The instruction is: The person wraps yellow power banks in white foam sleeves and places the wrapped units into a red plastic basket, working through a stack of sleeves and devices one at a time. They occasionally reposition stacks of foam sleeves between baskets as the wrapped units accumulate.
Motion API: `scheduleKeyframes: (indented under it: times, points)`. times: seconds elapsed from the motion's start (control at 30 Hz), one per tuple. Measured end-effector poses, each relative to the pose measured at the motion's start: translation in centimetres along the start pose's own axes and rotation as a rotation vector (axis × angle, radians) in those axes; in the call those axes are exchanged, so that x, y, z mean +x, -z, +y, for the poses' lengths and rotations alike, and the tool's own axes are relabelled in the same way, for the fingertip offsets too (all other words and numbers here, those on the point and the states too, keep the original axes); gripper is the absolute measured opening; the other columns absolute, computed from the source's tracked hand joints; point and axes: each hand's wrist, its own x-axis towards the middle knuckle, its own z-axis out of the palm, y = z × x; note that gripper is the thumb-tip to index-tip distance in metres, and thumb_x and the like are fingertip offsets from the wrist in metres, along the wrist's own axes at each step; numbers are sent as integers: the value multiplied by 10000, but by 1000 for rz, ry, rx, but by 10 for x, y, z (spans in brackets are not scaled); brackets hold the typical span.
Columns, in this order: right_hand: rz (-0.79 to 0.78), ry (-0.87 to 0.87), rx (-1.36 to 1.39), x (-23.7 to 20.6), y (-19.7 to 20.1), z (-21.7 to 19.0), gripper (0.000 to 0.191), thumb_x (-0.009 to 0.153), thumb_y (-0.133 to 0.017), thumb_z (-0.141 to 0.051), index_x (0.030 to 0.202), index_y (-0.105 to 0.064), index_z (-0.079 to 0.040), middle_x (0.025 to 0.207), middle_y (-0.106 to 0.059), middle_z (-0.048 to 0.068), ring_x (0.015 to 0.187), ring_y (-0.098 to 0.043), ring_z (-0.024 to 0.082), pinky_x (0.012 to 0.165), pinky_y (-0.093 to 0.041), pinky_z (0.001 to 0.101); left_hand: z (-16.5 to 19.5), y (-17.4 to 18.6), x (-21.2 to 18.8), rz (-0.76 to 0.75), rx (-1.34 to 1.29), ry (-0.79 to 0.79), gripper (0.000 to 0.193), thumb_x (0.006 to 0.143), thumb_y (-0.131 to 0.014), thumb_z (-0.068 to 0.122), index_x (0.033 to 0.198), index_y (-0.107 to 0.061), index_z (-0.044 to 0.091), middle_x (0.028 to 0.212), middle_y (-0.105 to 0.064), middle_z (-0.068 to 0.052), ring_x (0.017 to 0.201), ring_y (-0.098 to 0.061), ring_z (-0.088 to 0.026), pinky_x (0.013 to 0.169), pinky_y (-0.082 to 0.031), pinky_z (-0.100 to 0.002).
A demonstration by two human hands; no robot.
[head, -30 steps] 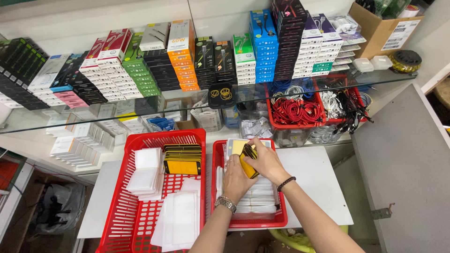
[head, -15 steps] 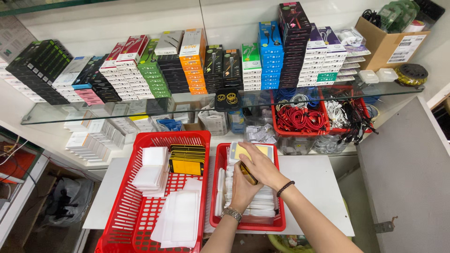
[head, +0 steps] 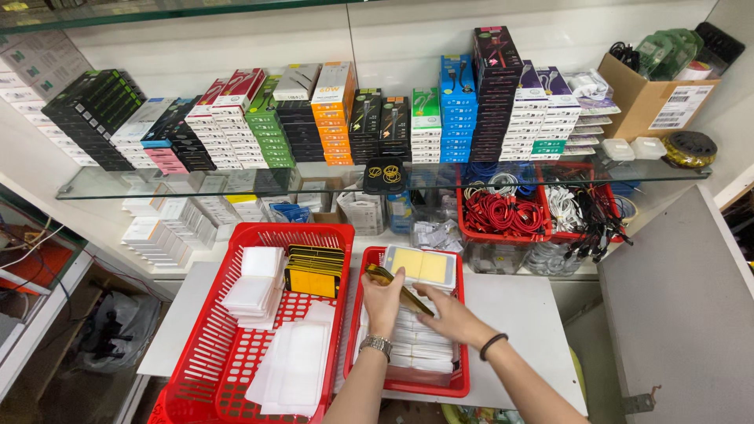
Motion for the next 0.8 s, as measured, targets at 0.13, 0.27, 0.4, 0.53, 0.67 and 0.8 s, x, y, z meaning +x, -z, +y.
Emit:
scheduleKeyframes:
  times: [0.13,0.27,0.4,0.53,0.67,0.8]
  points:
    - [332,44,-181,-11,-22,-10,401,953,-620,-257,1263,-480,-45,1237,-642,205,1087,-641,394,872,-536,474,12,-11,10,-91,-283,363,642,749,-838,388,1182,-577,-8,1019,-704,-117,870,-737,-242,646,-652,-438]
    - [287,19,-263,4,-20,-6,260,1025,-546,-262,1143,-492,-37,1129,-689,195,893,-696,403,753,-563,496,29,-2,11,-164,-309,396,708,728,-842,442,1234,-640,-11,1090,-723,-156,846,-752,-259,593,-650,-445]
    - [149,-146,-91,23,-16,2,309,1060,-527,-314,1198,-530,-37,934,-761,234,787,-759,328,736,-587,426,34,26,24,-277,-206,515,718,758,-806,540,1256,-549,92,1171,-687,-160,878,-765,-281,655,-665,-448]
    - [-20,-293,650,44,-11,11,384,998,-529,-318,1268,-538,-45,1123,-711,124,810,-757,192,634,-647,375,28,56,54,-458,-140,493,760,815,-727,588,1299,-553,28,1127,-672,-222,912,-755,-375,673,-662,-453]
    - [-168,-400,1053,55,-20,15,479,989,-565,-322,1394,-539,-67,1164,-700,80,874,-708,136,645,-599,306,28,67,77,-567,-211,359,771,913,-704,579,1378,-601,-26,1130,-719,-145,1028,-720,-311,818,-600,-417]
    - [-244,-319,1368,63,-38,5,556,1051,-608,-303,1496,-470,0,1232,-644,126,978,-655,198,721,-589,319,34,63,87,-641,-801,508,519,873,-587,443,1352,-521,257,1087,-736,-122,1018,-720,-291,906,-566,-429]
